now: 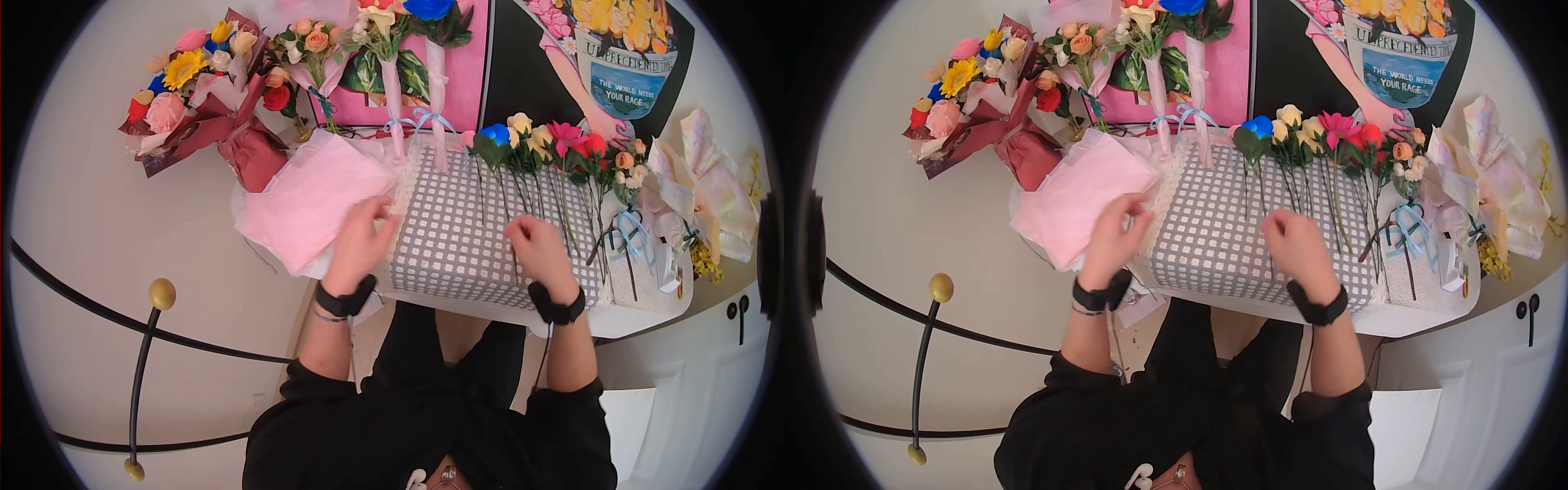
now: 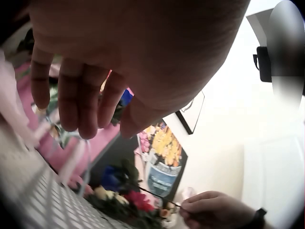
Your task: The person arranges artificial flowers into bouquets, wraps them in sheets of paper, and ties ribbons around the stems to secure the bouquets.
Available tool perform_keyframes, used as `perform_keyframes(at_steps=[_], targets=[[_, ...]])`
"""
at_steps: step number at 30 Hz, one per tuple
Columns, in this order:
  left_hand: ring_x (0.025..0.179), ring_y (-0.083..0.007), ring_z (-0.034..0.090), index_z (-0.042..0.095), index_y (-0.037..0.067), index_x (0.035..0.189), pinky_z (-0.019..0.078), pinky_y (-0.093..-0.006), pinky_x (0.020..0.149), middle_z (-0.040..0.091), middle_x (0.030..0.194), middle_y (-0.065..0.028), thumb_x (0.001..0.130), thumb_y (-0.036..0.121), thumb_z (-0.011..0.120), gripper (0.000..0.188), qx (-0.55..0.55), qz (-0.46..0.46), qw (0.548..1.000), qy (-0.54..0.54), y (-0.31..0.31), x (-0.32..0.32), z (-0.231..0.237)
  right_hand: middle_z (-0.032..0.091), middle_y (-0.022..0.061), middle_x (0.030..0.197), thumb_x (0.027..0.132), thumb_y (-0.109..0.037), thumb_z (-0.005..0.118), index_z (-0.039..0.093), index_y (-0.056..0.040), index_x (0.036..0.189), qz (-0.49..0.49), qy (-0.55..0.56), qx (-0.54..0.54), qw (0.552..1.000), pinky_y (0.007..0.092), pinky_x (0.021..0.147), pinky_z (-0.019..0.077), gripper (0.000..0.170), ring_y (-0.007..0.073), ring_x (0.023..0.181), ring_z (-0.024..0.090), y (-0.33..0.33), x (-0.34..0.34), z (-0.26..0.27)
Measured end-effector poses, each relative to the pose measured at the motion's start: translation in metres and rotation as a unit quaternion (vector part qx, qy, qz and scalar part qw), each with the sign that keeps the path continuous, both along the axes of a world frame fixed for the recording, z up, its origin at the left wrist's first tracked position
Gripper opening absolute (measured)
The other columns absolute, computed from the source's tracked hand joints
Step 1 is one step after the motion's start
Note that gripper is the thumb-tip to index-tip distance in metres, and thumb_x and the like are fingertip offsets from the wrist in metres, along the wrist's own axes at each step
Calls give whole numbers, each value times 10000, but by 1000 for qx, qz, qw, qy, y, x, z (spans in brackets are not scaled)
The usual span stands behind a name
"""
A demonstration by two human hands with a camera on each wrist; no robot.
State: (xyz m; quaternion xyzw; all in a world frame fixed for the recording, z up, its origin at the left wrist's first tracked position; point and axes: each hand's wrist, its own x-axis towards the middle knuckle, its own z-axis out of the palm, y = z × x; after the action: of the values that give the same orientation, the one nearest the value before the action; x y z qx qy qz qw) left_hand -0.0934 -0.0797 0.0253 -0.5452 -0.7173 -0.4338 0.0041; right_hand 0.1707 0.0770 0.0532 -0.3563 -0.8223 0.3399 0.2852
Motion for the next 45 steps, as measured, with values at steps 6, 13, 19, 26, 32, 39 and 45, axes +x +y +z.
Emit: perform_keyframes(at_steps=[6,13,19,26,32,39,45], targets=[[1319,-367,442,568,90,1264,357,-501,1054,551,1321,-182,804,152,684,478,-111,201,945,234,-51,-54,-32,648,251,756,856,-148,552,652,21,765,-15,-62,197,978,508,695,514,217,416,726,654,46,-51,8],[1083,-317,616,659,66,1095,447,-469,933,675,1120,-134,846,97,619,254,-138,207,945,212,-83,-59,-38,677,242,844,858,-196,579,647,14,869,-39,-206,252,945,516,709,540,220,426,767,667,68,-74,-22],[961,-313,636,668,57,1027,478,-469,828,684,1008,-115,849,123,625,194,-94,217,942,238,-73,-57,-38,675,201,839,872,-242,613,612,-34,969,3,-205,247,947,492,701,536,230,403,789,665,25,-50,-11],[1017,-299,602,656,61,953,467,-471,812,633,1079,-116,826,139,618,153,-73,211,933,283,-16,-47,-37,679,164,822,882,-274,617,626,-47,964,90,-155,186,966,470,695,532,242,365,770,668,-27,-26,-15],[919,-290,628,647,71,887,498,-477,737,655,905,-91,817,110,579,104,-212,237,898,305,13,-56,-20,673,123,724,877,-269,638,648,-55,973,124,-132,107,978,436,654,520,235,343,710,660,-45,-9,-20],[910,-295,610,625,50,984,511,-416,724,643,947,-101,787,72,567,207,-7,121,954,274,-4,37,34,673,91,757,902,-279,658,639,-32,1117,129,-46,-78,987,337,565,530,328,216,698,670,-57,5,-21],[933,-291,587,625,9,1039,495,-386,738,618,1045,-107,738,63,635,306,-15,-76,983,165,11,144,6,649,94,963,981,-319,574,556,17,1221,77,159,-325,929,259,478,543,413,155,762,661,-64,3,-49]])
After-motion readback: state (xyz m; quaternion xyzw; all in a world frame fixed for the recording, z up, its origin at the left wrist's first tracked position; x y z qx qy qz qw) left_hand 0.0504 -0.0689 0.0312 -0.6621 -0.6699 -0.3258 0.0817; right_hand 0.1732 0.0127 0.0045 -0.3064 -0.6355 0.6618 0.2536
